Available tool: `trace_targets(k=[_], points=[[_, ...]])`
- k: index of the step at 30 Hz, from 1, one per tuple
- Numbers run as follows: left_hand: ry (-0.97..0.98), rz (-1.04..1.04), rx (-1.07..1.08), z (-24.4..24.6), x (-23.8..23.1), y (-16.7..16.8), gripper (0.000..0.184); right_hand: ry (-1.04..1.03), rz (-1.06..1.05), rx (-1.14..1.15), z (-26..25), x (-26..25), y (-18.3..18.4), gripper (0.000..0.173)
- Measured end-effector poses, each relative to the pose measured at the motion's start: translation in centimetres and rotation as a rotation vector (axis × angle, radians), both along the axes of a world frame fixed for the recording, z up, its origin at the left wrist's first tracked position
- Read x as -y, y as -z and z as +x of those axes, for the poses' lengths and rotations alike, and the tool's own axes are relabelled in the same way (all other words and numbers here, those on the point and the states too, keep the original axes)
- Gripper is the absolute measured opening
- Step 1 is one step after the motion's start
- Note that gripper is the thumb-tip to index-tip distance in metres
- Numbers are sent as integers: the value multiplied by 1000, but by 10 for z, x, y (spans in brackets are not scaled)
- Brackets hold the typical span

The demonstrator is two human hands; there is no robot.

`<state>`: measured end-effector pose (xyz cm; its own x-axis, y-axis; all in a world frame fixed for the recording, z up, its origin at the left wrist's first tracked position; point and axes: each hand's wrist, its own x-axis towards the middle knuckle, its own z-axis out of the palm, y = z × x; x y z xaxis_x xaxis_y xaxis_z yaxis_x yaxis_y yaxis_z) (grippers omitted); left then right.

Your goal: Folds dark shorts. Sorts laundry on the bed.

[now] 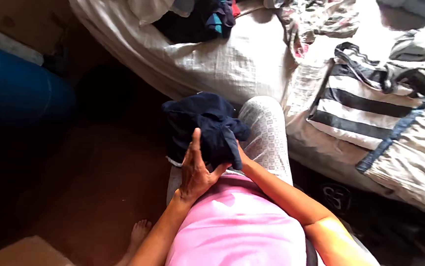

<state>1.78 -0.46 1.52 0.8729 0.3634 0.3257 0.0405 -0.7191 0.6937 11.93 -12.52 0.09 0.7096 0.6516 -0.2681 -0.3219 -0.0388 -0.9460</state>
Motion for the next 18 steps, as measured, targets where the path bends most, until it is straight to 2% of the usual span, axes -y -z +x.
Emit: trace_targets(k=[3, 6, 9, 12, 14, 16, 18], points=[[95, 135, -38, -2, -3, 5, 106, -57, -77, 3, 3, 7, 18, 21], [83, 325, -52, -6, 0, 25, 112, -13, -248, -125, 6, -3, -3, 18], [58, 360, -17, -6, -4, 27, 78, 19, -147, 68, 2, 3, 10, 13], [71, 296, 13, -6, -29, 3, 59, 75, -162, 183, 6, -4, 4, 17], [67, 262, -13, -13, -47, -16, 46, 183, -103, 22, 7, -10, -4, 11], [106, 275, -67, -23, -63, -33, 43, 306, 71, -286, 12, -15, -12, 20], [187, 299, -165, -33, -68, -42, 41, 340, 325, -544, 18, -12, -10, 29]])
